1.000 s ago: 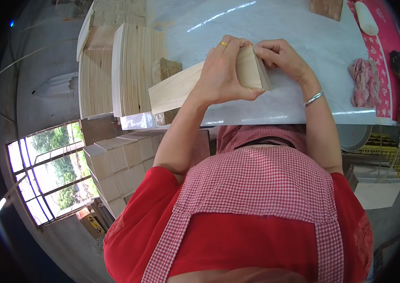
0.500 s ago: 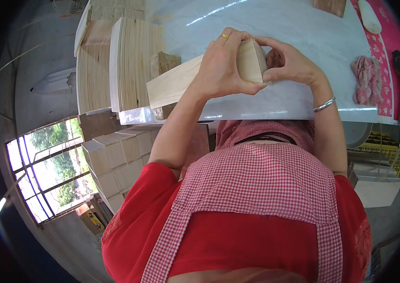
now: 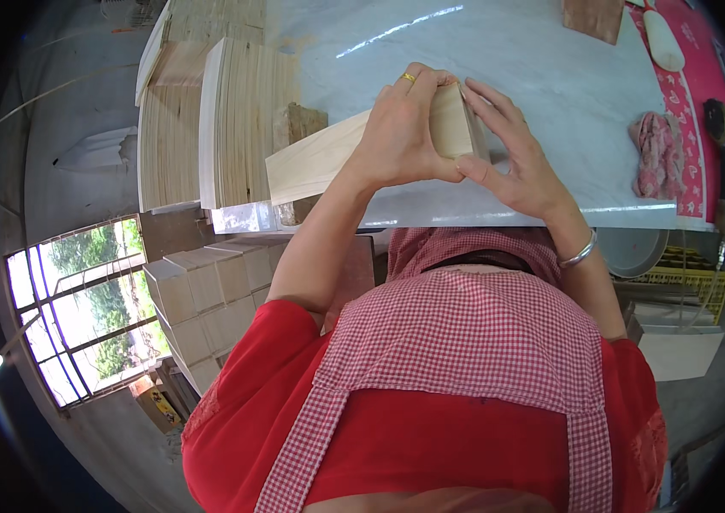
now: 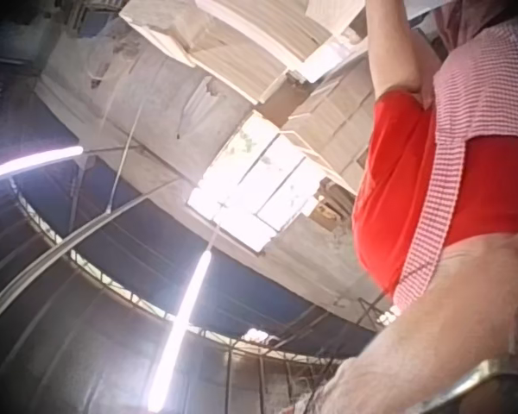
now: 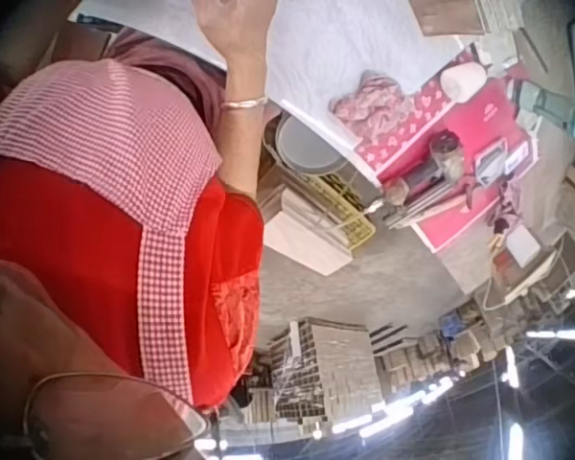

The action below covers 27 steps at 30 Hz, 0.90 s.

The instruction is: Assembling wooden boxes by applying glue and using a pneumatic nail gun.

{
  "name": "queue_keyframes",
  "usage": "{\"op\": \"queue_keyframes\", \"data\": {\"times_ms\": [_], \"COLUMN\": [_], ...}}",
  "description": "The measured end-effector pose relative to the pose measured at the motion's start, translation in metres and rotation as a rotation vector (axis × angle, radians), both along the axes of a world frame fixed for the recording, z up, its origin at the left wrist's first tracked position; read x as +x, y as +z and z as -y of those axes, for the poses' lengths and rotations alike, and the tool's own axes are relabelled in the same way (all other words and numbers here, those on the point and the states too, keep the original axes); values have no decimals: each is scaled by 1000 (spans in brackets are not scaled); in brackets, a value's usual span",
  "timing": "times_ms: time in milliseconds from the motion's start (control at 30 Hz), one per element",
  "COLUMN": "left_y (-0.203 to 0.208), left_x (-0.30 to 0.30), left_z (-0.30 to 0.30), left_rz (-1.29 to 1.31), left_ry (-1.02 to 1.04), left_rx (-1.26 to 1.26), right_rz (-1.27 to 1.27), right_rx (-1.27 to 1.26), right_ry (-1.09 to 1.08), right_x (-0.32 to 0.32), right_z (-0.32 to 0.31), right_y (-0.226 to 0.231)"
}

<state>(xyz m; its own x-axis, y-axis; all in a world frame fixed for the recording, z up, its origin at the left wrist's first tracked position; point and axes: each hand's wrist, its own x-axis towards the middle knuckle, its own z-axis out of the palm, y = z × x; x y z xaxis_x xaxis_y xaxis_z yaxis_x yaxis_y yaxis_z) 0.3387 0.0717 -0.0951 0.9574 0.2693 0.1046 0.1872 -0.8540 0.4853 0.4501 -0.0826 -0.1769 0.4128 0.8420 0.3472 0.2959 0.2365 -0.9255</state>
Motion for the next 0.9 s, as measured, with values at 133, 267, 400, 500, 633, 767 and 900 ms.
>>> {"op": "queue_keyframes", "data": {"times_ms": [133,267,400,500,633,767,900], "left_y": [0,0,-4,-3,-2,-5,1], "left_x": [-2,-4,-3,0,6,4,-3], "left_z": [-1,0,-1,3,3,-2,0], "left_rz": [-7,-6,45,21,38,92,39], "left_ry": [0,-11,-7,16,3,-33,9], "left_rx": [5,33,44,30,23,34,0], "right_rz": [83,136,114,70,30,65,123], "right_rx": [28,16,33,27,-23,-90,-170], "right_ry": [-31,-34,-64,-47,15,-47,-373], "right_x": [1,-2,-12,-16,-22,-9,30], "right_z": [-3,-4,0,15,43,63,101], "right_y": [2,8,11,20,36,41,28]}}
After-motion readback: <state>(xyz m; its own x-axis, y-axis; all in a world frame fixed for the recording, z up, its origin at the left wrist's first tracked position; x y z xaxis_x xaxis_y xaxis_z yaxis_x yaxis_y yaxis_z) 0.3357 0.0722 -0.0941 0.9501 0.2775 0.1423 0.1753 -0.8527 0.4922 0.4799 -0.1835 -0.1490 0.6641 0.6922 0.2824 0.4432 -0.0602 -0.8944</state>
